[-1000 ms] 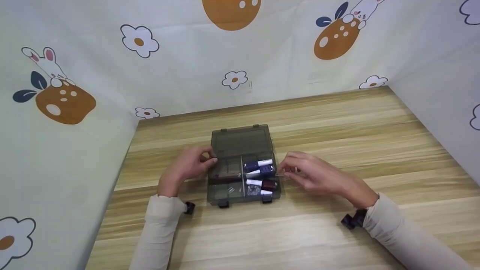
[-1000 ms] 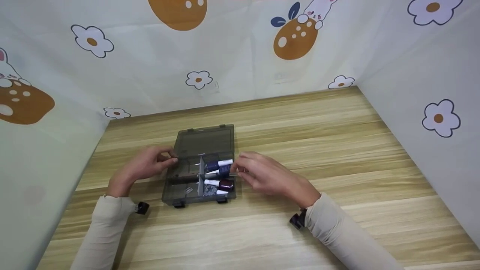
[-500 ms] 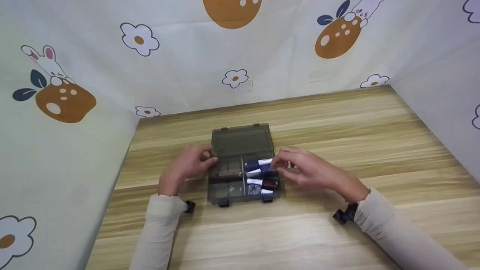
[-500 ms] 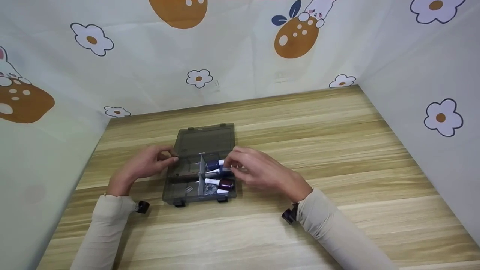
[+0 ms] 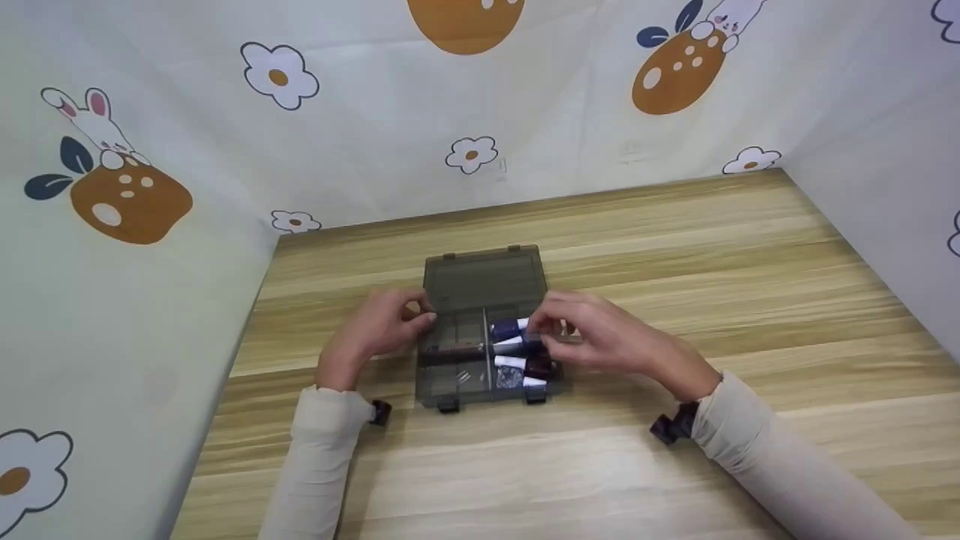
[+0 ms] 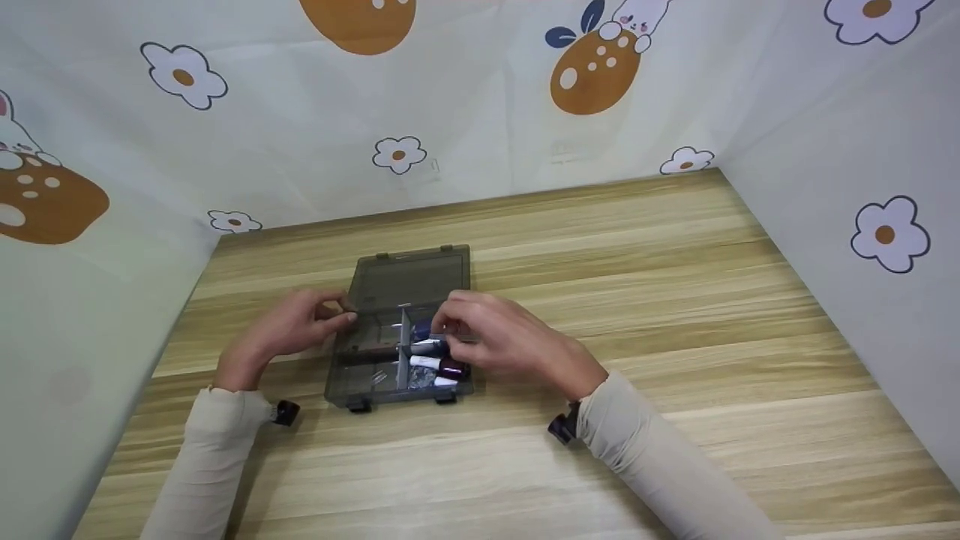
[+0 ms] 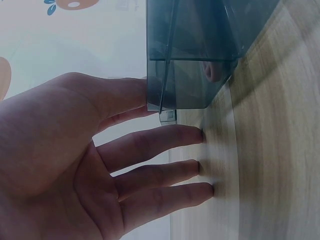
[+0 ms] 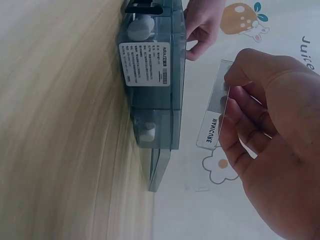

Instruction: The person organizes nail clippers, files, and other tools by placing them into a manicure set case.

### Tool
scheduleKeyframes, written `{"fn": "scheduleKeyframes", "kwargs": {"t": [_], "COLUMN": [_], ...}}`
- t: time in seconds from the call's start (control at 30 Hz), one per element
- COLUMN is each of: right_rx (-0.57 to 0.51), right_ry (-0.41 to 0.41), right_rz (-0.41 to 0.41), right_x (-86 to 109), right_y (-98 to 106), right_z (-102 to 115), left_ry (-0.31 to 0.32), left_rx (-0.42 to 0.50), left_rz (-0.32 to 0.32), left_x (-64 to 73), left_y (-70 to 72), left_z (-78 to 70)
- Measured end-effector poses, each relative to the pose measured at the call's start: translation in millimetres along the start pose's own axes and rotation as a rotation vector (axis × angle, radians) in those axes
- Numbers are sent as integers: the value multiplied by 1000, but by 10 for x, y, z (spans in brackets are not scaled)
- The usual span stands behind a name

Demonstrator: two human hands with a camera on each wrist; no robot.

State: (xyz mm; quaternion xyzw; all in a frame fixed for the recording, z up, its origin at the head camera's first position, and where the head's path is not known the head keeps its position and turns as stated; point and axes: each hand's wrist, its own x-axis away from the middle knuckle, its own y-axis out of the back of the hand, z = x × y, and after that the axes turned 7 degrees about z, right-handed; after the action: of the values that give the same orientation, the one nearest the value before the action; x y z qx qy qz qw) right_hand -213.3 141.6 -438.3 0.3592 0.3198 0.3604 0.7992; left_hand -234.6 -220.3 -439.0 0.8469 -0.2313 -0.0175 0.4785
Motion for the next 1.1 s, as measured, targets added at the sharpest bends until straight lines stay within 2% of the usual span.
{"fn": "scheduleKeyframes", "kwargs": {"t": [0.13,0.33,0.63,0.83,1.1], "right_rx": [12,27,72,95,135], "right_ry": [43,40,102,137,161], "right_rz": [-14,6,4,-9,7], "right_x": [-64,-133,-255,-316,-430], "right_y": [-37,-119,-212,-264,-360], "right_z": [28,78,152,181,254], "left_ry": [11,6,5,11,-15], "left_rx": [-6,-27,-62,-33,16], "left_rz": [8,13,0,10,20], "left_x": [0,13,4,-17,-17], "left_y": [3,17,9,10,11], "left_z": [-8,-15,1,-18,0]}}
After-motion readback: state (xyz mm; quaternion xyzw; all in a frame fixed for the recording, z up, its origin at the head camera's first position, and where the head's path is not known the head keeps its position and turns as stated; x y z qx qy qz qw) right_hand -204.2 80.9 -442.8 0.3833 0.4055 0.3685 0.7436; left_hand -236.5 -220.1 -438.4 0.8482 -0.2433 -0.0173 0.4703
